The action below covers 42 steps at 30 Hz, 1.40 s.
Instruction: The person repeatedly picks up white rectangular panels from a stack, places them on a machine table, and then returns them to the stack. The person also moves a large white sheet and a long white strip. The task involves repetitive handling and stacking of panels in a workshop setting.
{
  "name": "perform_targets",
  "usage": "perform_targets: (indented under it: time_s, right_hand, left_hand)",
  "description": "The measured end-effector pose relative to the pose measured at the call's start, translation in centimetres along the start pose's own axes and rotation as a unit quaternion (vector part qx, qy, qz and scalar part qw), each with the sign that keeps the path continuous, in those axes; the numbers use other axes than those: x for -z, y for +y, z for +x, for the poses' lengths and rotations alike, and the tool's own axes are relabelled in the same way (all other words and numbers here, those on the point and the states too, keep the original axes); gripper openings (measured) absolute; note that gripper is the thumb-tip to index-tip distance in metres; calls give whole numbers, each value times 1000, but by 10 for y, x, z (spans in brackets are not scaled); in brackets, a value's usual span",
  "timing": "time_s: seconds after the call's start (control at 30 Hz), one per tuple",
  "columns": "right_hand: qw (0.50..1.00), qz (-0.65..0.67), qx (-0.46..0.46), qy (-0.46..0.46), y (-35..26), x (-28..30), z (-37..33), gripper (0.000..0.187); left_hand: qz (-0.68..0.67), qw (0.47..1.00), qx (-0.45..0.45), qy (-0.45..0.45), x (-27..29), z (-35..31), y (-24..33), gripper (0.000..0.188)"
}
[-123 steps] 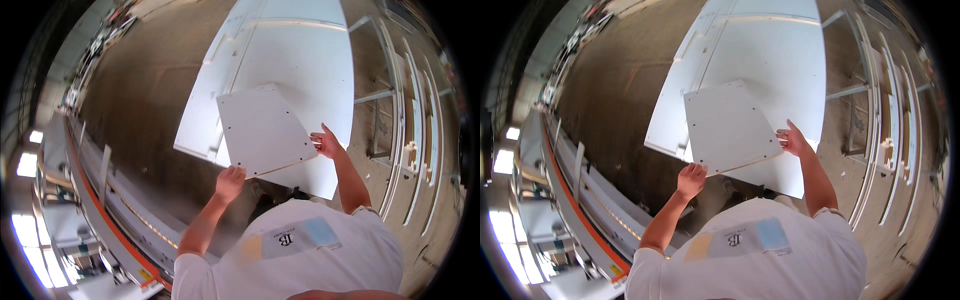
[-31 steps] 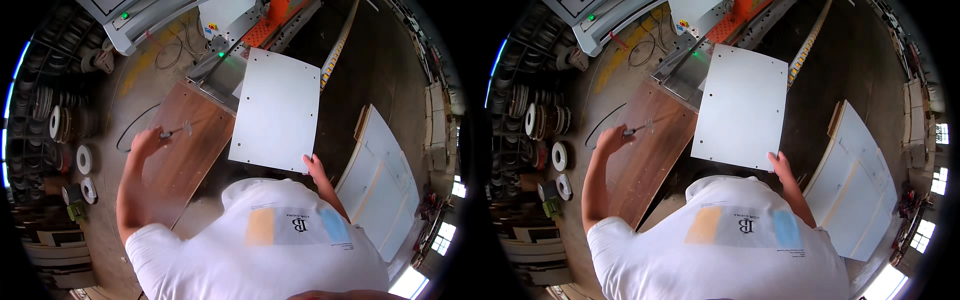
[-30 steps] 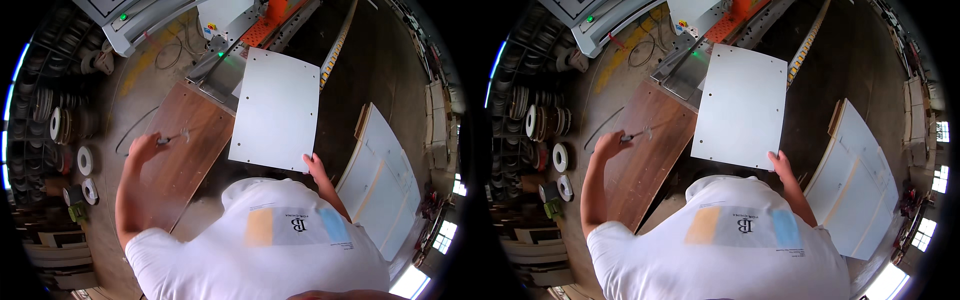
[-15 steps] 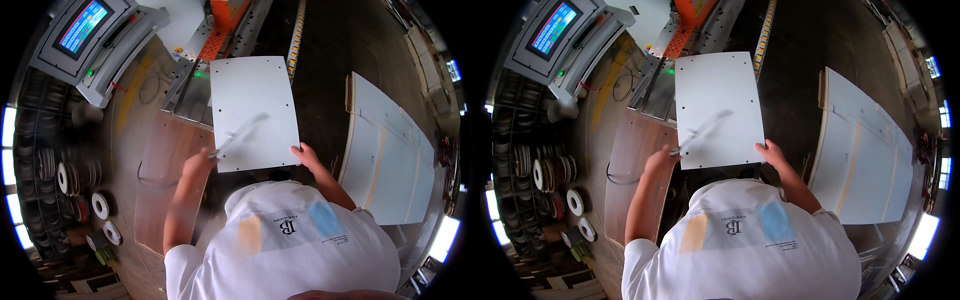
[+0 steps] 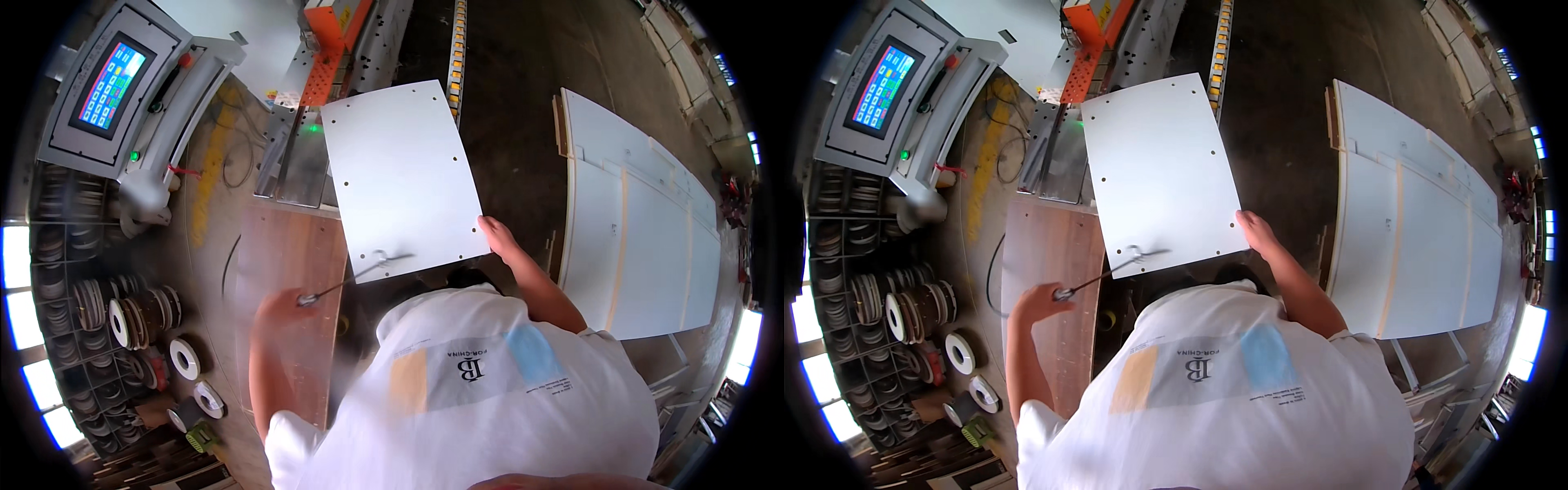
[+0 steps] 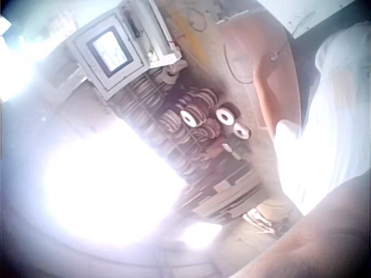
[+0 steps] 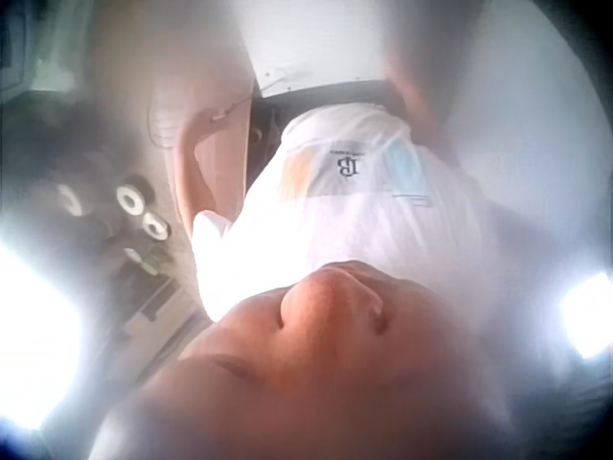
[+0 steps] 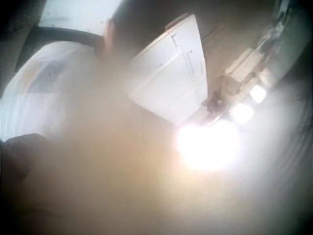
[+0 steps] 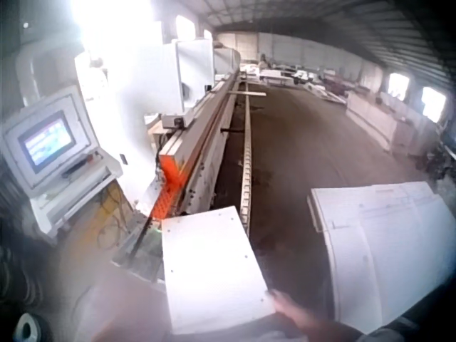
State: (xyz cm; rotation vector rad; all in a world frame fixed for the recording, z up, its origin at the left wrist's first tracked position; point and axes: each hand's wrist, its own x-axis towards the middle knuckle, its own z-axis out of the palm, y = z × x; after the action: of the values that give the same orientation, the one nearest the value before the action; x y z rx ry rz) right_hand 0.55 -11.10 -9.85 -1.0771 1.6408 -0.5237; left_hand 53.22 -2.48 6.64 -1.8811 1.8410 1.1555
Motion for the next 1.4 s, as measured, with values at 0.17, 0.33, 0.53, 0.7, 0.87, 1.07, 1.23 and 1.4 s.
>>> perform_targets:
  time_s: [0.17, 0.33, 0.53, 0.7, 0.87, 1.07, 1.23, 1.4]
  right_hand:
    - [999, 5, -23, -33, -10, -6, 2, 48]
    - [990, 110, -75, -36, -49, 4, -31, 48]
    - [986, 134, -54, -86, -55, -18, -29, 46]
    - [979, 104, -97, -148, -75, -68, -21, 43]
    - [970, 36, -60, -234, -109, -115, -4, 44]
    - [967, -57, -42, -246, -124, -150, 39, 43]
    - [975, -59, -22, -215, -117, -147, 74, 41]
    - [986, -41, -17, -158, -143, -131, 120, 40]
  left_hand:
    - [-245, 925, 106, 270, -142, -10, -181, 30]
    - [-516, 821, 140, 198, -123, -10, -31, 28]
    - [-217, 967, 120, -65, -159, -23, -37, 48]
    - [-338, 927, 155, -44, -169, -54, -43, 47]
    - [-378, 904, 150, 134, -147, -52, -18, 45]
    - [-374, 891, 151, 210, -133, -50, 5, 47]
    - [-315, 910, 194, 190, -141, -57, 7, 49]
    - [-211, 935, 233, 163, -122, -61, 20, 49]
